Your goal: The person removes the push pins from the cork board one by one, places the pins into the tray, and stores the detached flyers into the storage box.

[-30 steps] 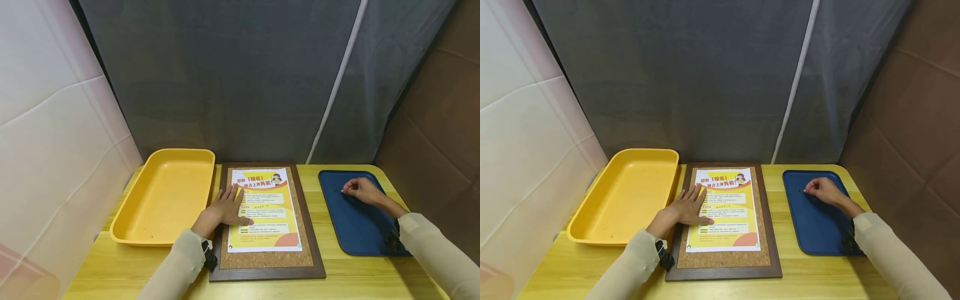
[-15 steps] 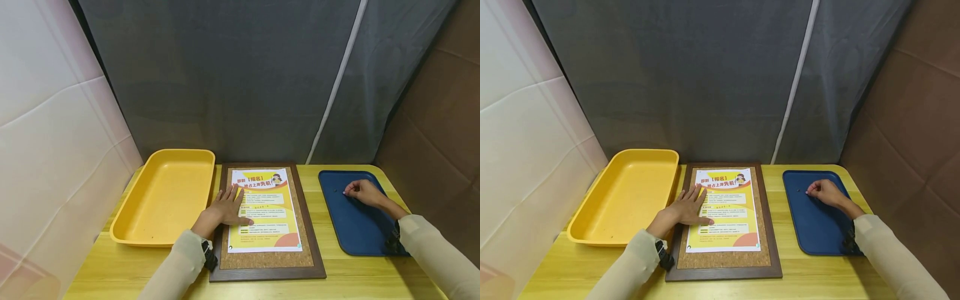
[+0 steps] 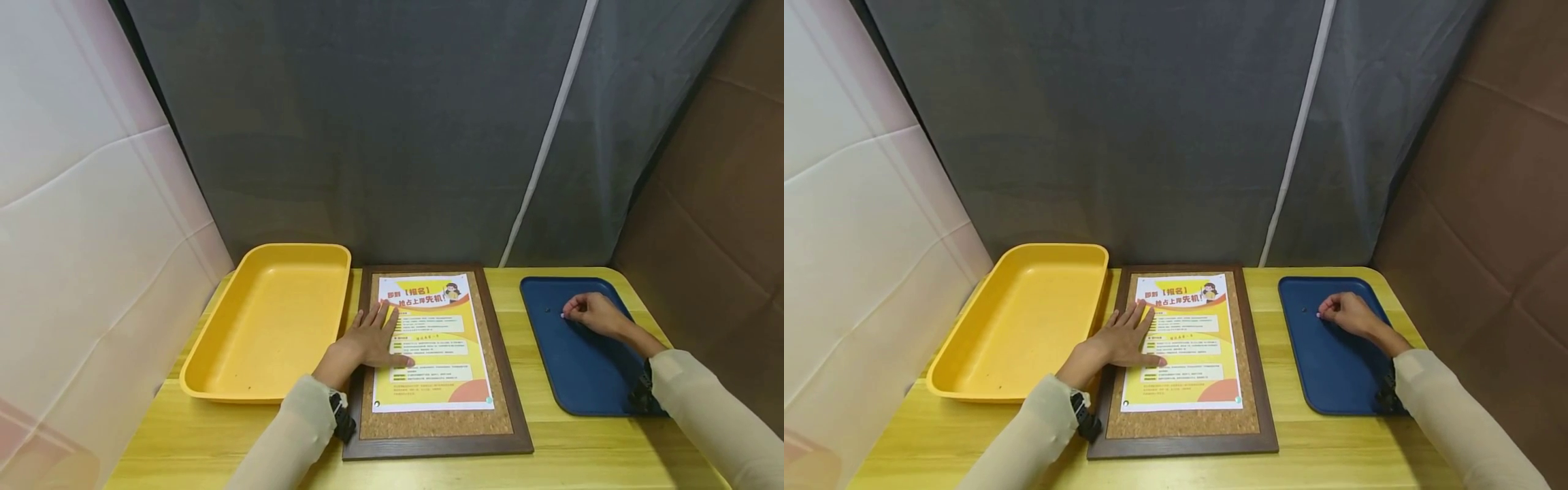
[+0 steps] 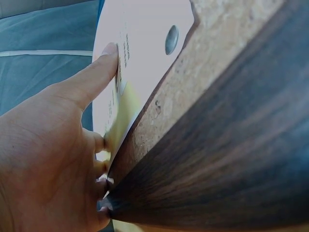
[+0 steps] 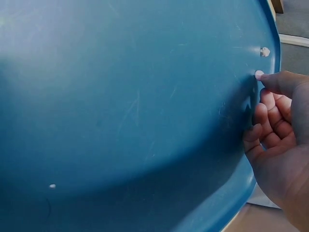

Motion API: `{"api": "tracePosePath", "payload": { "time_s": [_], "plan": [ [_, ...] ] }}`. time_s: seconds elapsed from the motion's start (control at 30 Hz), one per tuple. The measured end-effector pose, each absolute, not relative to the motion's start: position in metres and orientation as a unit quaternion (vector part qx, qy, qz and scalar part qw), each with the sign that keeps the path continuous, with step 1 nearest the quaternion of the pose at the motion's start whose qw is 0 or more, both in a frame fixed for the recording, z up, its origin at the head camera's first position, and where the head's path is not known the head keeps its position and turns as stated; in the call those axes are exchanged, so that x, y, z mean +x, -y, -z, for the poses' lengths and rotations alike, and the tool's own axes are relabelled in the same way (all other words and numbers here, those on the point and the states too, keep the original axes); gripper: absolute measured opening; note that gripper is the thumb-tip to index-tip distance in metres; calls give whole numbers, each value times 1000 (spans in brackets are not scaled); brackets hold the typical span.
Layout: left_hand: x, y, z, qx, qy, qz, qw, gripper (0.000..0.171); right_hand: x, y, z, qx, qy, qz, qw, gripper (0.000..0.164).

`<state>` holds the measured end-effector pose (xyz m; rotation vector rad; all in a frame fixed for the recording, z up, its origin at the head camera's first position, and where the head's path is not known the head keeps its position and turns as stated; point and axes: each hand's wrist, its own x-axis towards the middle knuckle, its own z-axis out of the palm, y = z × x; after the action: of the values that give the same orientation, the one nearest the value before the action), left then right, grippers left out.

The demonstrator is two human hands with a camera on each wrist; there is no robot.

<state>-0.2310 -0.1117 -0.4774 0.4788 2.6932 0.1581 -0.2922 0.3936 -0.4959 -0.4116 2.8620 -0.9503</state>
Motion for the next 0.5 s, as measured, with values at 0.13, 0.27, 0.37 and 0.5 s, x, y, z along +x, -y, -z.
{"api": "tracePosePath", "payload": {
  "time_s": [0.13,0.27,0.37,0.5],
  "plan": [
    [-234,112,482,172,-962,-54,203,120,-291,-395,495,-133,-938,316,44,9],
    [-231,111,475,172,-963,-47,203,117,-289,-395,493,-132,-938,317,37,9],
    [-229,111,471,170,-964,-47,198,117,-287,-392,491,-141,-939,312,24,7],
    [-232,112,476,172,-963,-57,202,120,-283,-381,488,-169,-938,303,6,5]
  ]
}}
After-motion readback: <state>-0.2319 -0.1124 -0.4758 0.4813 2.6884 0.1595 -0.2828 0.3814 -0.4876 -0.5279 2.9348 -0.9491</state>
